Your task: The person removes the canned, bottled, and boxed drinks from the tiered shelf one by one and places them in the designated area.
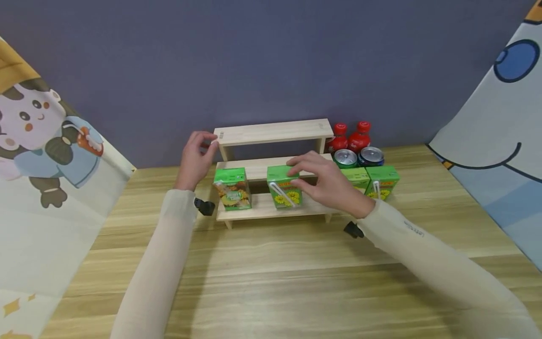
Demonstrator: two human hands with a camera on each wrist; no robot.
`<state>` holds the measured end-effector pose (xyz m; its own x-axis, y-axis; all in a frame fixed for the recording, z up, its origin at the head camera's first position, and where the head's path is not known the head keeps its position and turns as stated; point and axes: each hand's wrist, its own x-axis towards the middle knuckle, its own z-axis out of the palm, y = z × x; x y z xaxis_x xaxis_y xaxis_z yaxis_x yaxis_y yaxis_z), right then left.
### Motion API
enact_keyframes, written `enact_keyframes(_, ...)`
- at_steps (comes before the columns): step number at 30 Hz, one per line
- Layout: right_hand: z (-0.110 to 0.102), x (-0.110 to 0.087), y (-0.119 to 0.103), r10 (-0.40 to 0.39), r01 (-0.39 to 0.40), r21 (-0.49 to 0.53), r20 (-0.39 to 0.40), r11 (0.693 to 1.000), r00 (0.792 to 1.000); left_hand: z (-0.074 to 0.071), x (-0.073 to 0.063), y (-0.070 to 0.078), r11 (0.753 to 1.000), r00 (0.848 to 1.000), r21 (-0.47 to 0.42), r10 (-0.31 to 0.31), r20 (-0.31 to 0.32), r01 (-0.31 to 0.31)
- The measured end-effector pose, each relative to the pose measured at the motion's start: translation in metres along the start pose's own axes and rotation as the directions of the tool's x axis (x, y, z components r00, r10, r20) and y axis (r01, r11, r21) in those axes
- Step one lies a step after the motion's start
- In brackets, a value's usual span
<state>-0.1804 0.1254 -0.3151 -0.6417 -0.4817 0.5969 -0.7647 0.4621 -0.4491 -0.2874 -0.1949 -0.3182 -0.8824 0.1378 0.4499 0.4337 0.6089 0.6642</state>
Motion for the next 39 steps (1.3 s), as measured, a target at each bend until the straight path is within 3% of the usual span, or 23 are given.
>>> enact_keyframes(7, -0.024, -0.027, 0.002, 0.005, -0.007, -0.051, -0.039, 0.999, 0.999, 0.001, 0.001, 0.002, 1.000, 1.000, 0.005, 0.002, 0.000, -0.002)
enact_keyframes(13, -0.052, -0.064, 0.003, 0.041, -0.050, -0.118, -0.086, 0.992, 0.996, 0.003, 0.003, 0.002, 1.000, 1.000, 0.004, 0.007, 0.002, -0.007)
enact_keyframes(22, -0.081, -0.117, 0.008, 0.027, -0.068, -0.185, -0.218, 0.980, 0.975, 0.001, 0.002, 0.001, 1.000, 1.000, 0.013, 0.007, -0.002, -0.007)
enact_keyframes(29, -0.077, -0.143, 0.021, 0.030, -0.069, -0.182, -0.206, 0.981, 0.978, 0.000, 0.001, -0.001, 1.000, 1.000, 0.020, 0.002, -0.009, -0.002)
enact_keyframes(39, -0.062, -0.152, 0.031, 0.125, -0.154, -0.160, -0.180, 0.975, 0.976, 0.001, 0.001, -0.001, 0.999, 1.000, 0.034, -0.004, -0.008, 0.004)
